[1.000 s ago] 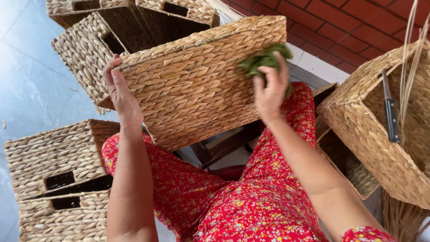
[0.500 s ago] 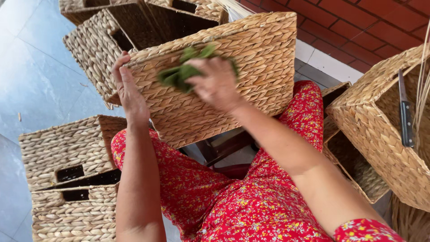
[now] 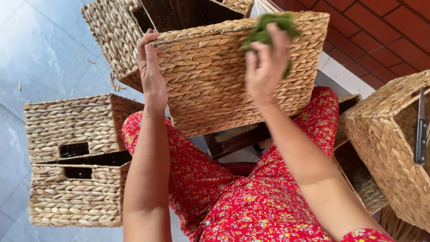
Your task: The person sits on the floor and wipes woven water-hyacinth storage baskets with a green cloth, turning each basket to clean its outer sides and interior. They briefly use a knife and scissors to trim stray fibers from a basket edge before resuming wiping.
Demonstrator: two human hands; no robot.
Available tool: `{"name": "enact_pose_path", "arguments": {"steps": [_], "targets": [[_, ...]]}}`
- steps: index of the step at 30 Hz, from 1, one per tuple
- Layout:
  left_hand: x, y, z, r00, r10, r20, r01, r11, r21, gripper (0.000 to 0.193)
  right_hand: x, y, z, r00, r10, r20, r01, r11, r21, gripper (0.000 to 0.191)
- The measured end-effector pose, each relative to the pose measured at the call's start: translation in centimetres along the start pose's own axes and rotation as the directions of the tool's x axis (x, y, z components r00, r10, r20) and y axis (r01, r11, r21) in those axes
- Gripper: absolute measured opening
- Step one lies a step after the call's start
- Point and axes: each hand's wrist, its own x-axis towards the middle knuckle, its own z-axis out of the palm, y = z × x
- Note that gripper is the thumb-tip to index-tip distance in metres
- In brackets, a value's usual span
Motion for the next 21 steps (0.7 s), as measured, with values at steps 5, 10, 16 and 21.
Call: {"name": "enact_pose_path", "arguments": {"steps": [5,10,16,21], "targets": [[-0.3,0.6,0.1,0.995,-0.099,0.0,0.099,0.995,-0.007,0.034,-1.3,-11.9,2.1,0.89,-0.266,0.37,0.1,0.907,0.41,0.008],[-0.4,1.1,0.4,0.997,-0.06,0.038,0.063,0.994,-0.091,0.032,-1.5,-11.2,1.1,0.779,-0.462,0.424,0.334,0.878,0.342,0.02],[-0.5,1.5,0.8,0.999,-0.005,0.039,0.005,1.0,0.009,0.029,0.5,1.4,-2.8,0.857,-0.475,0.201,0.481,0.876,0.024,0.012],[0.2,1.1,1.0,0.999,0.022,0.031,-0.02,0.997,-0.072,0.028,0.1,10.4,-9.5,0.948,-0.195,0.25,0.257,0.935,-0.246,0.024]]}}
